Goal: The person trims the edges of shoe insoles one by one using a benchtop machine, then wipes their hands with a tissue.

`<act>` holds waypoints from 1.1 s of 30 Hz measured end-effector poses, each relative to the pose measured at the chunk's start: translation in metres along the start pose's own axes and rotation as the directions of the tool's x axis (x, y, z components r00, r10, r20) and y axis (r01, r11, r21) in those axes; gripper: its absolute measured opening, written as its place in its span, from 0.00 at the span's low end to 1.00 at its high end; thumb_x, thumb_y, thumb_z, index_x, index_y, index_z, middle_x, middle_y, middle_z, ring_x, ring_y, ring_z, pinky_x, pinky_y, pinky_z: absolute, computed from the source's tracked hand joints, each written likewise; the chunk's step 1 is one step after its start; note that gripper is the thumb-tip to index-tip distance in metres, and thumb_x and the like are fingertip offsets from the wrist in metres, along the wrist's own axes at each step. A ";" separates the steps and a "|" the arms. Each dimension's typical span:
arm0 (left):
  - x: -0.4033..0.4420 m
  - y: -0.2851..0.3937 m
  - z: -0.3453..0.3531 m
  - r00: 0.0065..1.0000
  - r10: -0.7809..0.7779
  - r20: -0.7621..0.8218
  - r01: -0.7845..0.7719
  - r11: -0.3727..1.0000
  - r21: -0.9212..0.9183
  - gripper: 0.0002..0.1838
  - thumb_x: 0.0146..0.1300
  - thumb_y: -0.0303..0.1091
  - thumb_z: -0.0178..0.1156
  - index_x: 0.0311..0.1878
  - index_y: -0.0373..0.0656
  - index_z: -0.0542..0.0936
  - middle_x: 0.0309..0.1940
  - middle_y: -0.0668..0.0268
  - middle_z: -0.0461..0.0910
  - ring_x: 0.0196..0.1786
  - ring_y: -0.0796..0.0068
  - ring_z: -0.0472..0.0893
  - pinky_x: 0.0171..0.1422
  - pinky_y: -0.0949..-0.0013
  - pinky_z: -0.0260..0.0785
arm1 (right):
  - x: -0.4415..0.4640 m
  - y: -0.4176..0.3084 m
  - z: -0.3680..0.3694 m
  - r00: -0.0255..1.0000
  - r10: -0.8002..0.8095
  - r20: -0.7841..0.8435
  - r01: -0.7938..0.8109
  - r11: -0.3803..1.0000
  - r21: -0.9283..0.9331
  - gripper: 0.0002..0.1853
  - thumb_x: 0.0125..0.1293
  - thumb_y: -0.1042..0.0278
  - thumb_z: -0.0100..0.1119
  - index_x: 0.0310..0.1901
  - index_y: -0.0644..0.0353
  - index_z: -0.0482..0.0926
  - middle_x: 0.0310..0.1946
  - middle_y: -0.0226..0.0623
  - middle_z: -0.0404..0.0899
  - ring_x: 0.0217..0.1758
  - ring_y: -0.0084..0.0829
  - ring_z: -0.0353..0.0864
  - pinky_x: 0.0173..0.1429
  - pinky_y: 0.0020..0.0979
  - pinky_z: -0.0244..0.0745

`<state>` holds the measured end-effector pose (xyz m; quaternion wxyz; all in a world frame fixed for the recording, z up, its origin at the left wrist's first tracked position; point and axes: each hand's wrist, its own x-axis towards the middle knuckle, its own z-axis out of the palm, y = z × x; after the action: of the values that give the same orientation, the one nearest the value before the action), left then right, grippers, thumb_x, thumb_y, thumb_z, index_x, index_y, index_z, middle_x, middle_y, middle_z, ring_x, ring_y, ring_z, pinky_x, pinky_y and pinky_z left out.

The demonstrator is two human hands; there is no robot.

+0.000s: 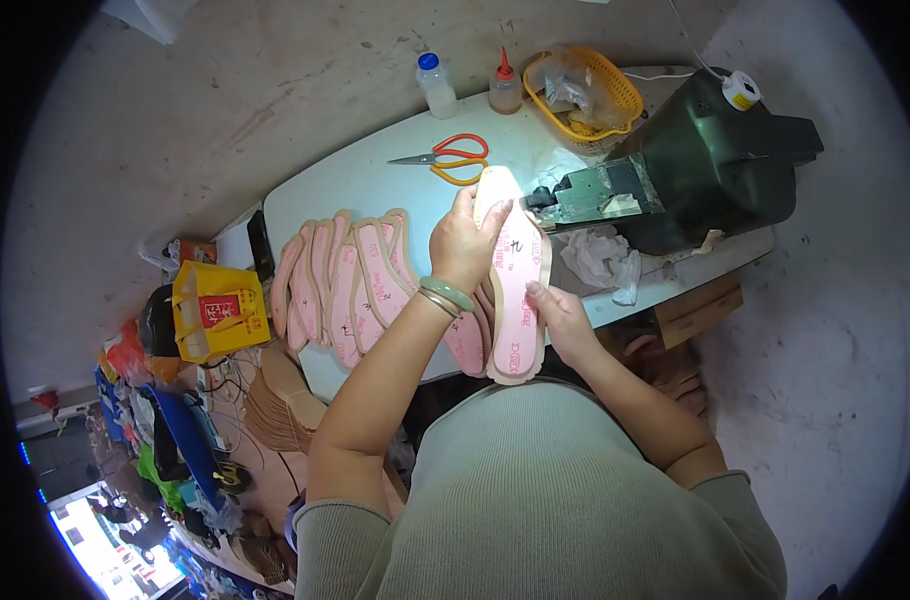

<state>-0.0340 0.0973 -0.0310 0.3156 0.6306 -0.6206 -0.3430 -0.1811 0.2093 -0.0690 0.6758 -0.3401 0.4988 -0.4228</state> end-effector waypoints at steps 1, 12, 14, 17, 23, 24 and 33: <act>0.002 -0.001 0.001 1.000 -0.012 -0.022 0.012 1.000 -0.006 0.24 0.64 0.52 0.60 0.50 0.39 0.76 0.33 0.51 0.84 0.38 0.52 0.84 0.43 0.56 0.74 | 0.003 -0.004 -0.001 1.000 -0.022 -0.003 0.022 0.999 -0.036 0.21 0.76 0.54 0.50 0.43 0.67 0.80 0.33 0.28 0.81 0.34 0.16 0.76 0.39 0.22 0.72; 0.031 -0.013 0.013 0.955 -0.084 -0.284 0.015 0.972 -0.235 0.17 0.64 0.44 0.62 0.44 0.38 0.76 0.32 0.52 0.84 0.36 0.54 0.84 0.43 0.58 0.73 | 0.039 -0.042 -0.007 0.937 -0.341 -0.071 0.235 0.770 -0.593 0.22 0.73 0.55 0.54 0.28 0.66 0.82 0.22 0.28 0.81 0.25 0.20 0.77 0.30 0.28 0.71; 0.035 -0.012 0.014 0.933 -0.100 -0.346 0.030 0.979 -0.201 0.17 0.65 0.44 0.61 0.44 0.38 0.75 0.33 0.52 0.84 0.37 0.54 0.84 0.43 0.58 0.73 | 0.046 -0.030 -0.023 0.981 -0.184 -0.063 0.158 0.943 -0.291 0.23 0.72 0.53 0.54 0.28 0.65 0.83 0.24 0.31 0.83 0.25 0.24 0.78 0.31 0.30 0.71; 0.044 -0.008 0.013 0.902 -0.115 -0.416 0.031 0.979 -0.202 0.17 0.66 0.44 0.60 0.44 0.38 0.75 0.33 0.52 0.83 0.38 0.53 0.83 0.44 0.57 0.73 | 0.023 -0.021 -0.046 0.962 0.081 0.260 -0.117 0.985 0.126 0.19 0.72 0.56 0.54 0.44 0.69 0.79 0.32 0.39 0.84 0.30 0.29 0.82 0.35 0.26 0.76; 0.064 -0.010 0.007 0.897 -0.206 -0.391 0.098 0.956 -0.278 0.19 0.67 0.43 0.59 0.51 0.38 0.73 0.43 0.48 0.81 0.48 0.51 0.81 0.54 0.56 0.70 | 0.010 -0.023 -0.017 0.980 0.072 0.188 -0.113 0.970 0.217 0.15 0.71 0.63 0.51 0.49 0.68 0.75 0.35 0.41 0.82 0.31 0.28 0.82 0.31 0.27 0.79; 0.069 -0.015 0.007 0.902 -0.234 -0.364 0.110 0.937 -0.330 0.20 0.66 0.43 0.59 0.53 0.38 0.73 0.47 0.46 0.80 0.52 0.50 0.79 0.57 0.55 0.69 | 0.013 -0.026 -0.012 0.984 0.074 0.160 -0.113 0.962 0.249 0.15 0.71 0.63 0.51 0.48 0.67 0.76 0.35 0.40 0.82 0.31 0.26 0.82 0.31 0.27 0.78; 0.100 0.002 -0.040 0.589 0.514 0.623 -0.733 0.665 0.144 0.22 0.58 0.50 0.65 0.51 0.47 0.81 0.42 0.63 0.76 0.53 0.58 0.70 0.62 0.58 0.59 | 0.053 -0.044 0.017 0.993 0.110 0.048 -0.118 0.960 0.252 0.16 0.71 0.56 0.54 0.38 0.63 0.81 0.22 0.28 0.79 0.19 0.16 0.74 0.25 0.17 0.67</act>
<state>-0.0029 -0.0033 -0.0110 0.1009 0.2929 -0.9207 -0.2376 -0.1677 0.1440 -0.0459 0.7455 -0.2284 0.4475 -0.4379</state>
